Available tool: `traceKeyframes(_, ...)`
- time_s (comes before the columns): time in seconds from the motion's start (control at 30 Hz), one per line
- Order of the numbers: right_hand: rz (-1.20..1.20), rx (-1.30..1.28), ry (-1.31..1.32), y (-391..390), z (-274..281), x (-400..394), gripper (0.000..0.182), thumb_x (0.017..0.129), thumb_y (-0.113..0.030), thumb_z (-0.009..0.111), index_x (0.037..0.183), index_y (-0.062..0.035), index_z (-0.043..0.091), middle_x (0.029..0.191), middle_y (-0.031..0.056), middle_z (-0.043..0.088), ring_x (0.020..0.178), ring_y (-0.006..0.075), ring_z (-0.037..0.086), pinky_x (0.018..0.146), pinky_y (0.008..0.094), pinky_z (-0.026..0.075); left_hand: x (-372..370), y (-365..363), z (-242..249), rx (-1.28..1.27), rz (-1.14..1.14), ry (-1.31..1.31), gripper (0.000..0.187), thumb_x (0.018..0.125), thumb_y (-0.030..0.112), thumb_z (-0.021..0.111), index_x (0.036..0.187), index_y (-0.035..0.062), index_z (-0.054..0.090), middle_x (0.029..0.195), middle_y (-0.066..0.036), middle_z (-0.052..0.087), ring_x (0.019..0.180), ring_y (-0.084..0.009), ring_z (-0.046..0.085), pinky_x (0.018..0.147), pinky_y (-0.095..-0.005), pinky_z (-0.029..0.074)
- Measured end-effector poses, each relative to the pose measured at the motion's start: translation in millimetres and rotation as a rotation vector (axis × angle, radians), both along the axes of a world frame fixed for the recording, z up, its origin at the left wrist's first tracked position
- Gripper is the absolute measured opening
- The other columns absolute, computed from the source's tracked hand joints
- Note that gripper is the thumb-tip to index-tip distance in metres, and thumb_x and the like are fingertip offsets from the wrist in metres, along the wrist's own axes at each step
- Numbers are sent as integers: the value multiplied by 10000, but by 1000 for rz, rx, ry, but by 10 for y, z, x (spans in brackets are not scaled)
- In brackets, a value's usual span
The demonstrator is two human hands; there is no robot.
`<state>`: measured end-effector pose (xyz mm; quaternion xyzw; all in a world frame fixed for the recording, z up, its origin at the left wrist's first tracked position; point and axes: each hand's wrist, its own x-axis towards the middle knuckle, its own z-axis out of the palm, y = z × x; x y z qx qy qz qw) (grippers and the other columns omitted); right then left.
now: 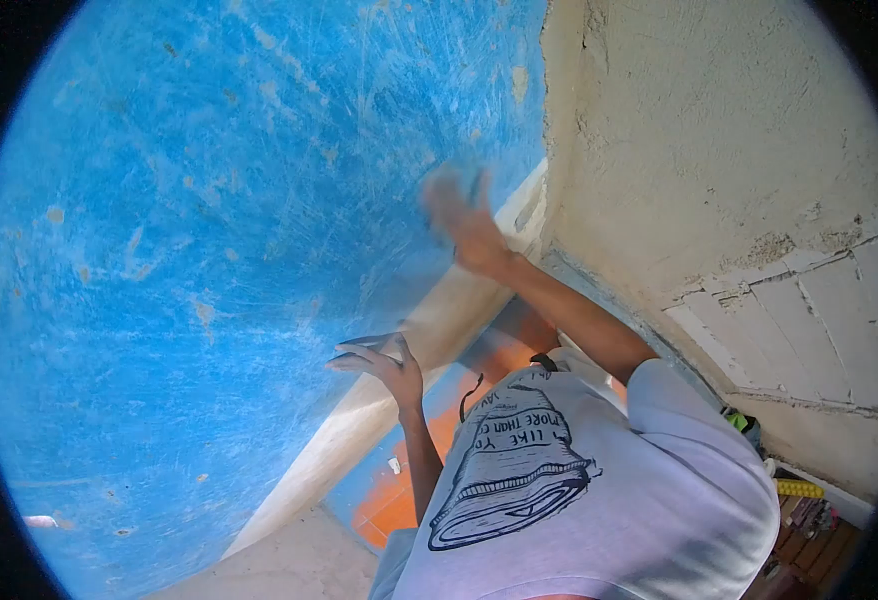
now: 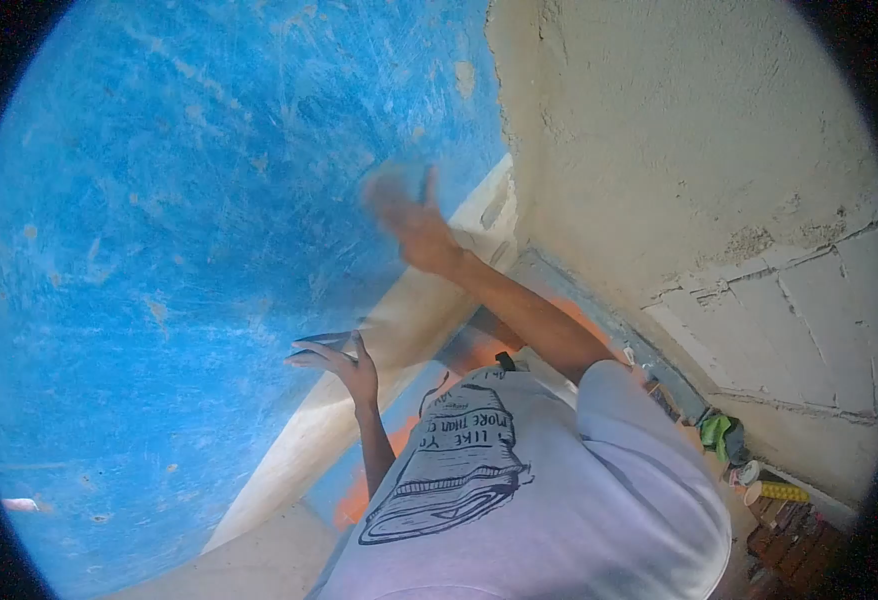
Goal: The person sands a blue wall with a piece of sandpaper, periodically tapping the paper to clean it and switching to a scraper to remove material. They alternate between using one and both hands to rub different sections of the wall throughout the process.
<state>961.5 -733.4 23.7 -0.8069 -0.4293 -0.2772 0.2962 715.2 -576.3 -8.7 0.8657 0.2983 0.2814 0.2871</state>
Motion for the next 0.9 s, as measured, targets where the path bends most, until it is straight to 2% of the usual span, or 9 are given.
traceKeyframes(0.1,8,172,-36,-15,12,56,674,953,-115,571,1565,2,312,1607,246,332,1524,422,241,1124,792,-61,64,-31,-5,-12,18,-5,1102,990,523,591,1580,-1,-178,1519,-376,-382,1421,-529,-360,1128,-714,-98)
traceKeyframes(0.2,-344,715,265,161,135,205,707,946,-132,590,1568,18,287,1606,280,309,1522,449,222,1112,803,-36,51,-80,-24,2,37,-29,1089,991,484,611,1590,44,-185,1537,-361,-368,1438,-534,-327,1147,-697,-91)
traceKeyframes(0.27,37,80,-79,-73,215,6,698,959,-137,584,1559,40,275,1600,317,283,1512,482,209,1099,810,-15,62,-81,-8,33,40,-54,1076,993,468,617,1599,67,-176,1552,-357,-348,1453,-537,-297,1161,-686,-75)
traceKeyframes(0.33,120,-95,-140,-138,184,40,686,973,-153,579,1554,47,273,1600,340,257,1506,505,200,1089,814,3,99,-128,-3,61,46,-76,1057,995,475,608,1608,68,-150,1566,-358,-320,1470,-534,-263,1172,-680,-48)
traceKeyframes(0.5,-99,343,151,10,257,-21,625,984,-183,576,1525,25,345,1580,322,307,1478,515,247,1077,820,25,184,-227,74,159,199,-87,1033,995,483,604,1619,66,-107,1592,-362,-258,1495,-528,-203,1175,-689,-7)
traceKeyframes(0.6,292,-8,-179,-231,328,-3,585,990,-212,571,1503,10,397,1522,306,390,1480,495,266,1068,833,27,335,-212,374,256,140,-149,1040,995,498,595,1614,40,-104,1587,-373,-256,1489,-531,-217,1160,-703,-26)
traceKeyframes(0.7,-295,421,234,-94,365,147,570,1001,-253,564,1487,7,421,1474,298,438,1492,473,268,1060,846,30,448,-135,454,286,122,-120,1055,993,509,594,1609,30,-117,1571,-378,-287,1477,-526,-256,1142,-710,-71)
traceKeyframes(0.8,12,-96,238,-112,348,-70,534,1003,-278,560,1446,10,479,1475,294,448,1523,445,229,1061,849,28,508,-122,380,259,168,-151,1084,983,547,593,1606,48,-140,1565,-357,-323,1464,-496,-310,1133,-693,-129)
traceKeyframes(0.9,112,0,-81,-177,122,74,543,1030,-394,512,1506,-138,466,1584,234,368,1518,392,264,1057,863,32,688,-86,296,256,205,-186,1098,983,591,560,1597,46,-169,1553,-350,-353,1448,-488,-347,1122,-697,-151)
